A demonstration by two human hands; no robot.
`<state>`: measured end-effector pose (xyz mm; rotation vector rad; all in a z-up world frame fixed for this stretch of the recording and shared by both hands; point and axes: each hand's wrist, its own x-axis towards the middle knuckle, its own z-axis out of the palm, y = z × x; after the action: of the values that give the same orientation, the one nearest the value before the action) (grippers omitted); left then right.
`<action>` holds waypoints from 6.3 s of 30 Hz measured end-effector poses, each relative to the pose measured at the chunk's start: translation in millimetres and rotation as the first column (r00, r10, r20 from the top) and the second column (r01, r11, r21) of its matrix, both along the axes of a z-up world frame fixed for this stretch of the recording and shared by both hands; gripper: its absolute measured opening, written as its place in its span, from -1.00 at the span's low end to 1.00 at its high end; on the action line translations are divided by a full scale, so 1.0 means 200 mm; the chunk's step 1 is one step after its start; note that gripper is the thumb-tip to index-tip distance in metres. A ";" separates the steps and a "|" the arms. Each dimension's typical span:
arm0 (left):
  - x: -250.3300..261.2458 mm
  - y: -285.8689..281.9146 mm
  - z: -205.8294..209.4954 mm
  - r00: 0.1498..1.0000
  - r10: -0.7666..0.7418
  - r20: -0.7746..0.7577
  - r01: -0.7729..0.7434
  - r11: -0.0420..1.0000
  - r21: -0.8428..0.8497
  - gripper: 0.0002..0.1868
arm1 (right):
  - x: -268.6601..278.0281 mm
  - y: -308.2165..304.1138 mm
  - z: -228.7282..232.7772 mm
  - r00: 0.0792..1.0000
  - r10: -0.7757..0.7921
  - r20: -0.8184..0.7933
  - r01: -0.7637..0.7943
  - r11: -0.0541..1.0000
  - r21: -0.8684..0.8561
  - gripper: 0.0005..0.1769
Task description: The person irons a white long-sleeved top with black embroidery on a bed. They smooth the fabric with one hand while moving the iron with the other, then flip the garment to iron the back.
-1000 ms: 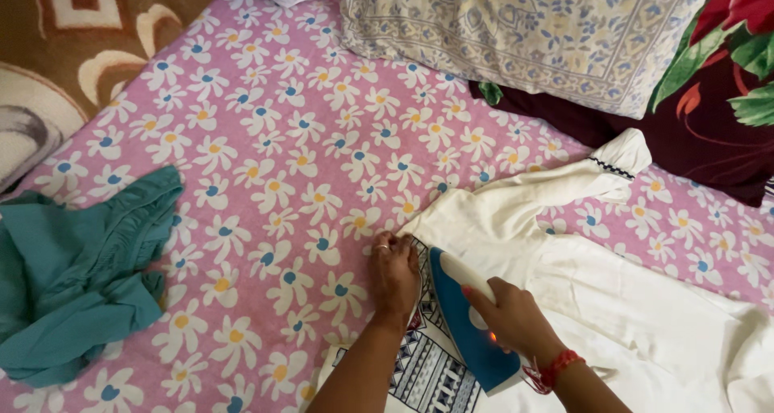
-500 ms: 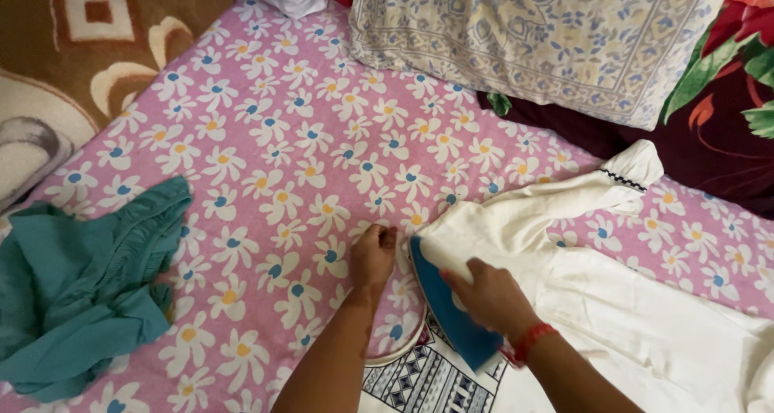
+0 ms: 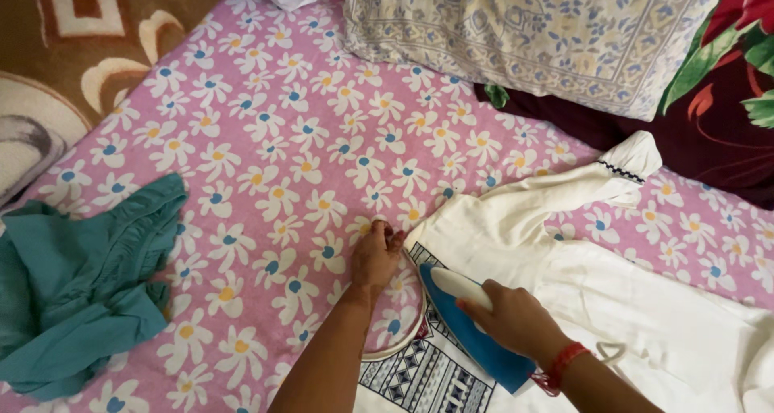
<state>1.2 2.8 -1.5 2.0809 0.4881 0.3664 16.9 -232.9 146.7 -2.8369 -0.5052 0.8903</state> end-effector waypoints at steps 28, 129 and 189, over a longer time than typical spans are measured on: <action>0.00 0.00 0.01 0.985 -0.096 -0.144 0.102 0.994 0.033 -0.46 | 0.34 -0.03 -0.06 0.992 0.033 0.124 -0.031 0.999 -0.019 -0.22; 0.95 -0.92 0.52 0.489 -0.722 -0.489 0.798 0.144 0.585 -0.75 | 0.11 -0.45 -0.01 0.434 -0.859 -0.272 0.886 0.351 0.303 -0.42; -0.40 -0.51 0.22 0.768 -0.440 -0.465 0.633 0.630 0.449 -0.16 | -0.26 -0.28 0.00 0.602 -0.768 -0.220 0.795 0.549 0.259 -0.28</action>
<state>-79.0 -99.0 41.9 2.7870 -0.1459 -0.2306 -35.6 -288.1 145.9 -2.2714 0.5784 0.6246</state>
